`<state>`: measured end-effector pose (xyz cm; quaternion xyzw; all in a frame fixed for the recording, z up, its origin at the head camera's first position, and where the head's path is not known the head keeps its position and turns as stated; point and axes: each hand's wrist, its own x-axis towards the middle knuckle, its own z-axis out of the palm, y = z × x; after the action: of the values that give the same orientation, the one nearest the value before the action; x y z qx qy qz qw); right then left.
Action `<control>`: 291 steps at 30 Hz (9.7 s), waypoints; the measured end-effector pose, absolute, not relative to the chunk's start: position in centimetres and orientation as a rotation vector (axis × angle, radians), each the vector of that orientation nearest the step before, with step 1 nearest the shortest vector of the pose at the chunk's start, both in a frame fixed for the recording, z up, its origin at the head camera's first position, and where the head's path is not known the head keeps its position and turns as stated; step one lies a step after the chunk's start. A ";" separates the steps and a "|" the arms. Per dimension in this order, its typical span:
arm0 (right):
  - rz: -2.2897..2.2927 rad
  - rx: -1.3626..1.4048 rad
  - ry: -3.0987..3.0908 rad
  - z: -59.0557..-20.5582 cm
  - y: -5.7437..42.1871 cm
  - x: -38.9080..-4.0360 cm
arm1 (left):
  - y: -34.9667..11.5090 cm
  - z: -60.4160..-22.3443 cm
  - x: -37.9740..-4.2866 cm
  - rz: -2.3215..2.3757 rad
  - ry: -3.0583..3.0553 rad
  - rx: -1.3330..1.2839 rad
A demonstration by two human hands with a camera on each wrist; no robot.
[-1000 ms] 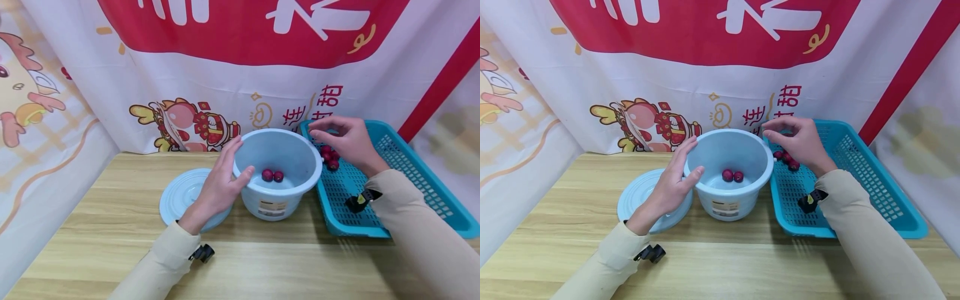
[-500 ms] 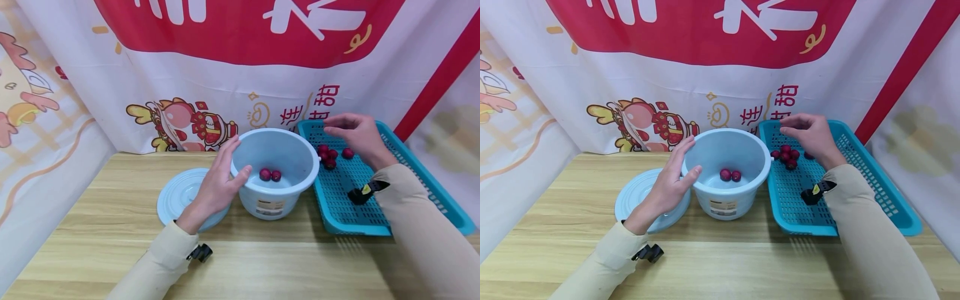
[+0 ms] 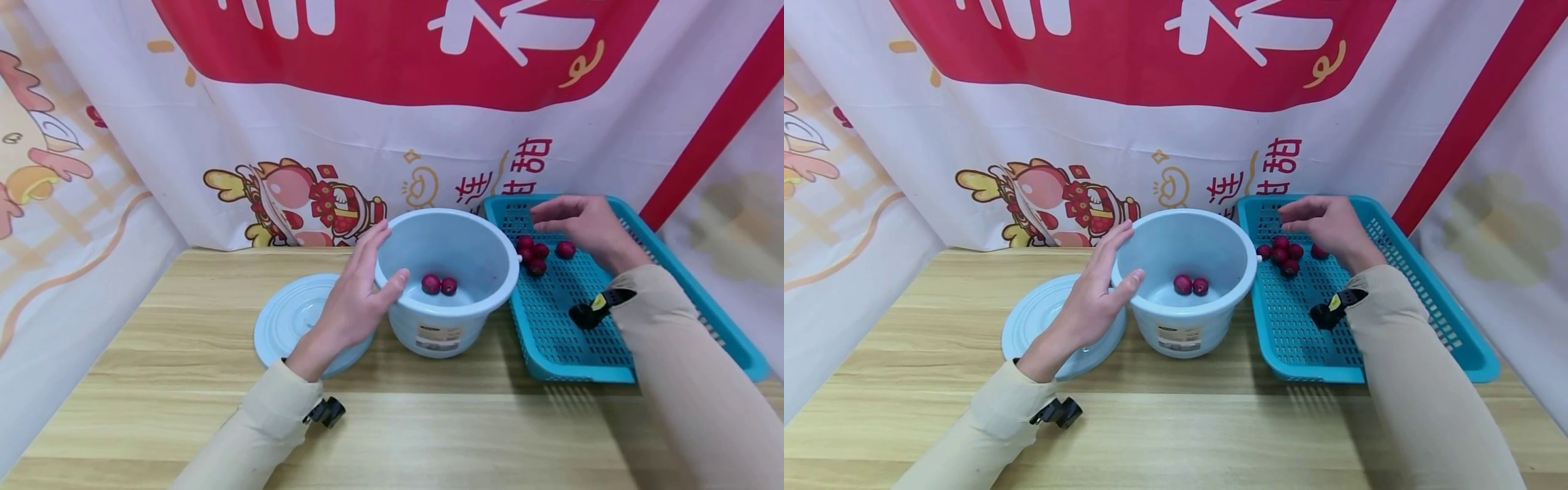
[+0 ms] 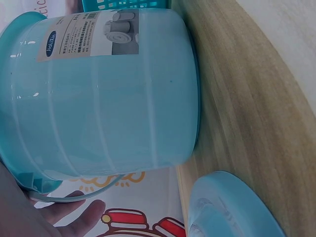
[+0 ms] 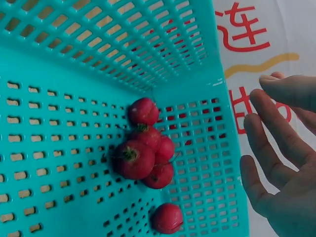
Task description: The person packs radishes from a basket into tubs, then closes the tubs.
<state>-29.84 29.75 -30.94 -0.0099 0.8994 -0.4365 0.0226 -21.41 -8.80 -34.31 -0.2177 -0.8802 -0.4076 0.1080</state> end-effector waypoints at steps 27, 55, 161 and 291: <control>-1.070 0.113 2.582 -34.1 31.4 -31.5 | -8.8 -34.3 -21.3 -1.203 -2.605 -0.632; -0.797 -0.006 2.692 -35.1 30.6 -32.1 | -8.9 -34.3 -21.4 -1.205 -2.604 -0.629; -1.556 -0.313 3.015 -29.9 26.8 -28.1 | -8.9 -34.3 -21.2 -1.181 -2.607 -0.611; -1.449 -0.480 2.928 -29.1 29.2 -29.0 | -8.9 -34.4 -21.1 -1.180 -2.616 -0.606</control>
<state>-29.02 29.19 -29.10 -0.1450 0.8839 -0.4374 -0.0801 -21.14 -8.91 -34.36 -0.2056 -0.8870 -0.4003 0.1040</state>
